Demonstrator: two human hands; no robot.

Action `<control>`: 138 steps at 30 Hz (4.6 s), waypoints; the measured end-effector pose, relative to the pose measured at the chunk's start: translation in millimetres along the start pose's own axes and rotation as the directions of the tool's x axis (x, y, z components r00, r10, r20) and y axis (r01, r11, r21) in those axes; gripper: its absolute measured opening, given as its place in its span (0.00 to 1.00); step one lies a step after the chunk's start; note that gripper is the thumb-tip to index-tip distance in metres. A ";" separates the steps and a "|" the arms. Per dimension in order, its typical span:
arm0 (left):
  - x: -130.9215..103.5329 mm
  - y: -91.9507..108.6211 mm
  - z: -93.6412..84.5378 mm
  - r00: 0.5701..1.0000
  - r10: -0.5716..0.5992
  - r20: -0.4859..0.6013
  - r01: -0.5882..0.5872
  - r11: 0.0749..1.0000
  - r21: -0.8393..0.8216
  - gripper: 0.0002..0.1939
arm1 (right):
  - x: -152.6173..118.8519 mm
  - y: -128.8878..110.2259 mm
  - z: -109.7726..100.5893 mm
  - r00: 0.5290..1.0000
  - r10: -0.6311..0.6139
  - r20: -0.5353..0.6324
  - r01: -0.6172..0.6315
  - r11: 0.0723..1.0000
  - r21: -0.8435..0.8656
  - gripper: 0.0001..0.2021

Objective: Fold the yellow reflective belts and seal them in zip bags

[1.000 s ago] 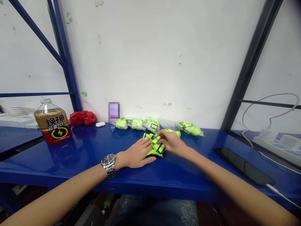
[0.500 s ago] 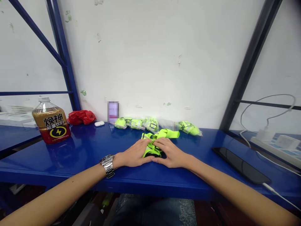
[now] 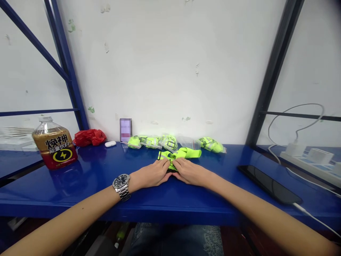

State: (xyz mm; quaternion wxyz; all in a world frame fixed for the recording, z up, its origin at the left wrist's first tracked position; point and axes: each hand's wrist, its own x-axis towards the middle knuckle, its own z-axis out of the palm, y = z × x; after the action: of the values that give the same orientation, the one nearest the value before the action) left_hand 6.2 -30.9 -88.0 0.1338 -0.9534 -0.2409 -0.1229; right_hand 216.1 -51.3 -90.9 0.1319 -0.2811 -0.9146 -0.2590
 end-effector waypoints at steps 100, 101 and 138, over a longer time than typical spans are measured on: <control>18.1 2.9 2.4 0.928 -0.327 -0.180 0.265 0.917 -0.300 0.11 | -16.7 -9.6 1.8 0.939 0.345 0.010 -0.327 0.878 0.349 0.11; 18.0 3.4 2.8 0.938 -0.299 -0.173 0.246 0.929 -0.275 0.11 | -16.5 -10.1 1.2 0.936 0.351 0.017 -0.335 0.877 0.345 0.11; 33.3 -6.2 -42.6 0.991 -0.047 0.124 0.100 0.878 -0.468 0.21 | -16.6 -16.6 -3.6 0.794 0.607 -0.031 -0.520 0.705 0.482 0.15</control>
State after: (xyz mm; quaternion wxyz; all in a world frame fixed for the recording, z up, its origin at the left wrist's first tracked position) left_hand 24.3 -24.9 -37.0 -0.1212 -0.9525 -0.2466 -0.1311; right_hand 220.2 -72.4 -101.0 0.3517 -0.4841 -0.8011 -0.0128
